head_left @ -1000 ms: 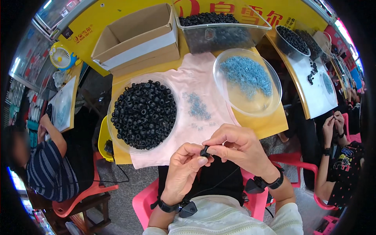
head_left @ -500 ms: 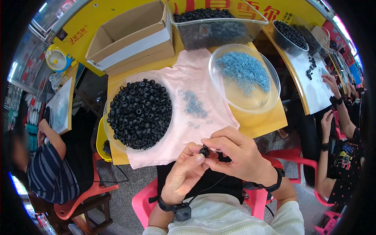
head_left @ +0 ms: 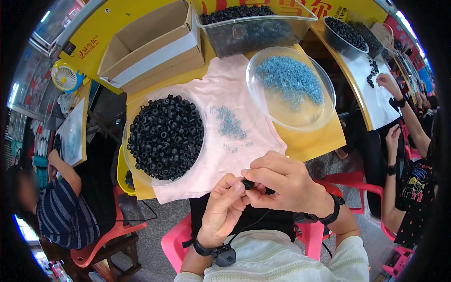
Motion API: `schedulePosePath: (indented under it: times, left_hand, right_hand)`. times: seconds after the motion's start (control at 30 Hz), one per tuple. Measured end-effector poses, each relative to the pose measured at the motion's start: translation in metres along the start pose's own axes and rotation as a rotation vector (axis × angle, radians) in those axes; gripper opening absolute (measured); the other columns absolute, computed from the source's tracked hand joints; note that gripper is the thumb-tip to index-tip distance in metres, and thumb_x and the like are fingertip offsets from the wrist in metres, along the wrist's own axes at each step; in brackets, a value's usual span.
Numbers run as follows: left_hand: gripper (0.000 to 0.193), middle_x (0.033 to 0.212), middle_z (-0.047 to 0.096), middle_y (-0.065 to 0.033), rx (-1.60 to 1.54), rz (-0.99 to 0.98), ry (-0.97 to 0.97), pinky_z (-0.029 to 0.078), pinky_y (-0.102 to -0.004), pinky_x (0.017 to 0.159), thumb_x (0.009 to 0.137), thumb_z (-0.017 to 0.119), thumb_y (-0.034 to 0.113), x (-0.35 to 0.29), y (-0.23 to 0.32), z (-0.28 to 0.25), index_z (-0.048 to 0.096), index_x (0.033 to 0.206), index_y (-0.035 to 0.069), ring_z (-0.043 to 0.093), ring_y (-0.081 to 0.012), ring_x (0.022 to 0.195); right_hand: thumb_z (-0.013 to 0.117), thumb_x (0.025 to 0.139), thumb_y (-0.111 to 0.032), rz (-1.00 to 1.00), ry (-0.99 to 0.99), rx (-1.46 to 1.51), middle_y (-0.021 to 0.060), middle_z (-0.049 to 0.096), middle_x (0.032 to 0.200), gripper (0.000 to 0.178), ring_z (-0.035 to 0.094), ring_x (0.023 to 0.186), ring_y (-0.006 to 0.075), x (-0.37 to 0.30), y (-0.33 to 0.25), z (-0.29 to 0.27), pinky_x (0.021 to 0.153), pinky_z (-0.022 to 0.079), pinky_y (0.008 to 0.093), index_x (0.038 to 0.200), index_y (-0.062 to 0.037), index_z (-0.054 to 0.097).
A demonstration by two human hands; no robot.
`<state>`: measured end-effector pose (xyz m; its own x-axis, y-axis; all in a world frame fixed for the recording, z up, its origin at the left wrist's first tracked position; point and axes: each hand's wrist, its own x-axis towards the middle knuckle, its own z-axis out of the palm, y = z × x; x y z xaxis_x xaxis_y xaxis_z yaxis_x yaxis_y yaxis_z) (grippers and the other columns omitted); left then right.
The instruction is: The person is manually assembling small black plastic components by inserting tiny metal pins into them.
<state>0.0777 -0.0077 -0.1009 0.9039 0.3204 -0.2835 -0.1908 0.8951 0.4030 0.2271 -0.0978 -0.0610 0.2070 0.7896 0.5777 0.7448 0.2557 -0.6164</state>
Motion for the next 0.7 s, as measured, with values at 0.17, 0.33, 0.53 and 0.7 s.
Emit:
schedulePosePath:
  times: [0.17, 0.33, 0.53, 0.7]
  left_hand:
    - [0.005, 0.1, 0.067, -0.0105, 0.008, 0.017, 0.056, 0.051, -0.0362, 0.091, 0.096, 0.057, 0.009, -0.001, -0.006, -0.003, 0.059, 0.093, 0.006, 0.065, -0.0231, 0.1]
    - [0.006, 0.101, 0.067, -0.0102, -0.02, -0.01, 0.018, 0.051, -0.0359, 0.092, 0.096, 0.057, 0.01, 0.0, -0.007, -0.015, 0.058, 0.092, 0.006, 0.065, -0.0226, 0.1]
    - [0.014, 0.107, 0.066, -0.0147, 0.142, 0.19, 0.041, 0.05, -0.0368, 0.095, 0.099, 0.052, 0.012, 0.012, 0.017, -0.006, 0.058, 0.103, 0.0, 0.064, -0.0235, 0.104]
    - [0.018, 0.096, 0.068, -0.0113, 0.81, 0.579, 0.315, 0.05, -0.027, 0.081, 0.097, 0.056, 0.007, -0.003, 0.059, -0.006, 0.062, 0.108, -0.006, 0.065, -0.0153, 0.089]
  right_hand:
    - [0.07, 0.067, -0.001, -0.053, -0.001, -0.073, 0.0081, 0.058, 0.081, 0.024, 0.059, 0.071, 0.0235, -0.015, 0.006, 0.01, 0.06, 0.051, 0.0307, 0.088, 0.0011, 0.06]
    - [0.072, 0.066, -0.004, 0.007, -0.029, -0.092, 0.0083, 0.06, 0.082, 0.026, 0.061, 0.072, 0.0235, -0.02, 0.007, 0.009, 0.058, 0.051, 0.0306, 0.09, 0.0, 0.061]
    - [0.075, 0.068, -0.009, 0.007, -0.091, -0.213, 0.007, 0.061, 0.083, 0.025, 0.063, 0.071, 0.023, 0.029, 0.014, -0.001, 0.057, 0.051, 0.0319, 0.09, -0.006, 0.063]
    - [0.075, 0.076, -0.017, 0.051, 0.006, -0.363, 0.0089, 0.061, 0.079, 0.022, 0.059, 0.066, 0.0194, 0.11, 0.049, -0.038, 0.061, 0.048, 0.0317, 0.089, -0.0033, 0.065]
